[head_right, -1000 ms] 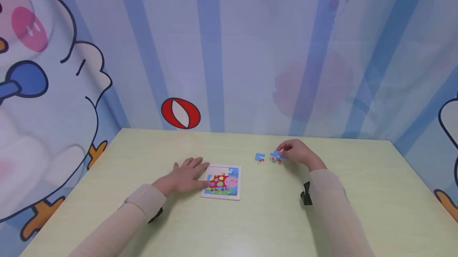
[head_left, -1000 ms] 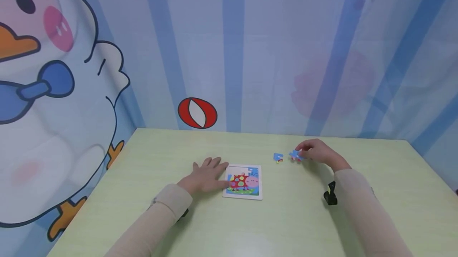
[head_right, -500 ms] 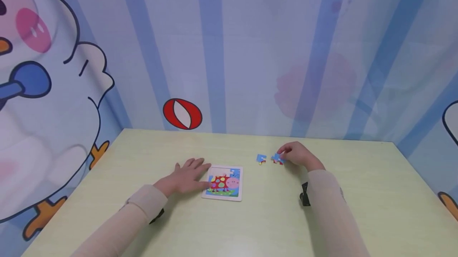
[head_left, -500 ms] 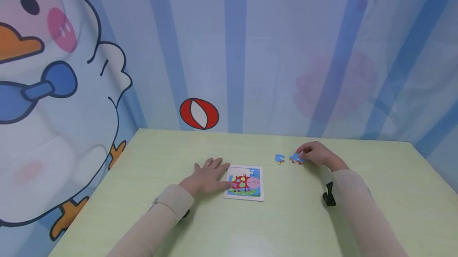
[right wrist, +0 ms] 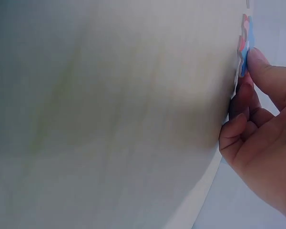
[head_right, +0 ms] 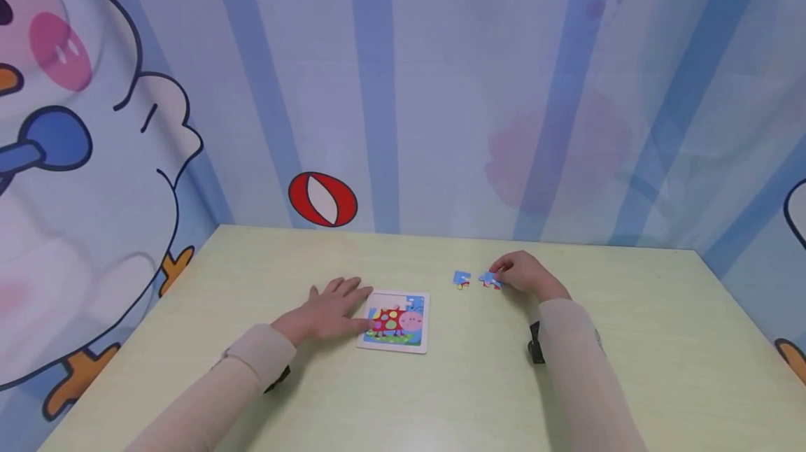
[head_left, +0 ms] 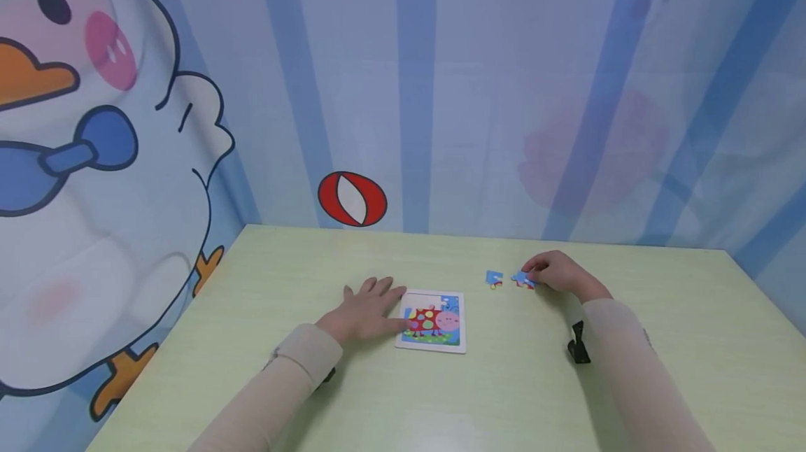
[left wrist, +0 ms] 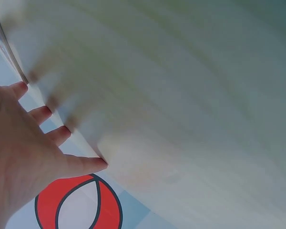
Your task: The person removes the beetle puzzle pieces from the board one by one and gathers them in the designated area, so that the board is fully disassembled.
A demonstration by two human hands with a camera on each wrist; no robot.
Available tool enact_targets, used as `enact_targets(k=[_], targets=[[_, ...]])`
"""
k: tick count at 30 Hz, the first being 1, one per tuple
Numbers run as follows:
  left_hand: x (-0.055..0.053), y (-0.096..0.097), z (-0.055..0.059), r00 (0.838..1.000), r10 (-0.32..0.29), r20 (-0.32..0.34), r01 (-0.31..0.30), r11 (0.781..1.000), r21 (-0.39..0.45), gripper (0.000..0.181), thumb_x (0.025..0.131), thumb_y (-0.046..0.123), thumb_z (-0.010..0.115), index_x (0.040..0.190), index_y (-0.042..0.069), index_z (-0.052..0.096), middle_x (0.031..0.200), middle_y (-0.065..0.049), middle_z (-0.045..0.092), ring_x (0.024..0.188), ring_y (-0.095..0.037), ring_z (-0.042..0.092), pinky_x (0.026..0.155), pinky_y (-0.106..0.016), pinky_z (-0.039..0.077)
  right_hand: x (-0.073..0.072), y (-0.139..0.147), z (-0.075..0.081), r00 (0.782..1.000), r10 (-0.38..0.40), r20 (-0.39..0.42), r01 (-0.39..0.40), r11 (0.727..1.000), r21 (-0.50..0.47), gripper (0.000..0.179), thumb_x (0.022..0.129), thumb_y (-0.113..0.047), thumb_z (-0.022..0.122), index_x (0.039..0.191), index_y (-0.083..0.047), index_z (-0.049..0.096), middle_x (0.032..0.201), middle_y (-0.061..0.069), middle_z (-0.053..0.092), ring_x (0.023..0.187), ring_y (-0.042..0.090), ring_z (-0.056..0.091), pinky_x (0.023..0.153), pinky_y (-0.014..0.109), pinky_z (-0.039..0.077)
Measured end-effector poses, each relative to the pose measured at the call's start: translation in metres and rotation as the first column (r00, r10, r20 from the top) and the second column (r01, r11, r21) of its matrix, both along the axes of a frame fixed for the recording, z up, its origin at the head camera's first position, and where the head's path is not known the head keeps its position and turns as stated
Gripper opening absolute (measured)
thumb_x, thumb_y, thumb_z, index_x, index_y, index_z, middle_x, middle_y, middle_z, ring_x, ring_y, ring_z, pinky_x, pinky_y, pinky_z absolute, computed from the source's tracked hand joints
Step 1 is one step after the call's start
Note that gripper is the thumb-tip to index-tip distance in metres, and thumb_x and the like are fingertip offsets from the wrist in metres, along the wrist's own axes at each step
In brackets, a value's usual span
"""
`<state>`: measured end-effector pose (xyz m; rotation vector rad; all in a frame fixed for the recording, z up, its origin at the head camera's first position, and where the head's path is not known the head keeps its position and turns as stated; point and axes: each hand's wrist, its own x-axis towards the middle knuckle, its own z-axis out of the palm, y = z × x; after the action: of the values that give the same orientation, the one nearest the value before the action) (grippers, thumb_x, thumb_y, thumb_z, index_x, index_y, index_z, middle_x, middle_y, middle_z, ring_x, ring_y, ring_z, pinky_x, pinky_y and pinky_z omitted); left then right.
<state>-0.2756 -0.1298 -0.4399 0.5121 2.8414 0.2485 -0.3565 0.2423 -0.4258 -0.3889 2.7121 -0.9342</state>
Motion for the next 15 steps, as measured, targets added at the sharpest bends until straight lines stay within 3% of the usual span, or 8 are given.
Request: enact_targets(k=[15], targets=[[0.0015, 0.0009, 0.0014, 1.0, 0.002, 0.005, -0.002, 1.0, -0.002, 0.075, 0.09, 0.059, 0.051, 0.152, 0.022, 0.031, 0.159, -0.01, 0.023, 0.145, -0.038, 0.014, 0.106, -0.074, 0.013, 0.0016, 0.0003, -0.0002, 1.0, -0.005, -0.014, 0.005, 1.0, 0.023, 0.023, 0.094, -0.008, 0.057, 0.112, 0.004, 0.066, 0.102, 0.016, 0.062, 0.087, 0.024, 0.051, 0.076, 0.035, 0.042]])
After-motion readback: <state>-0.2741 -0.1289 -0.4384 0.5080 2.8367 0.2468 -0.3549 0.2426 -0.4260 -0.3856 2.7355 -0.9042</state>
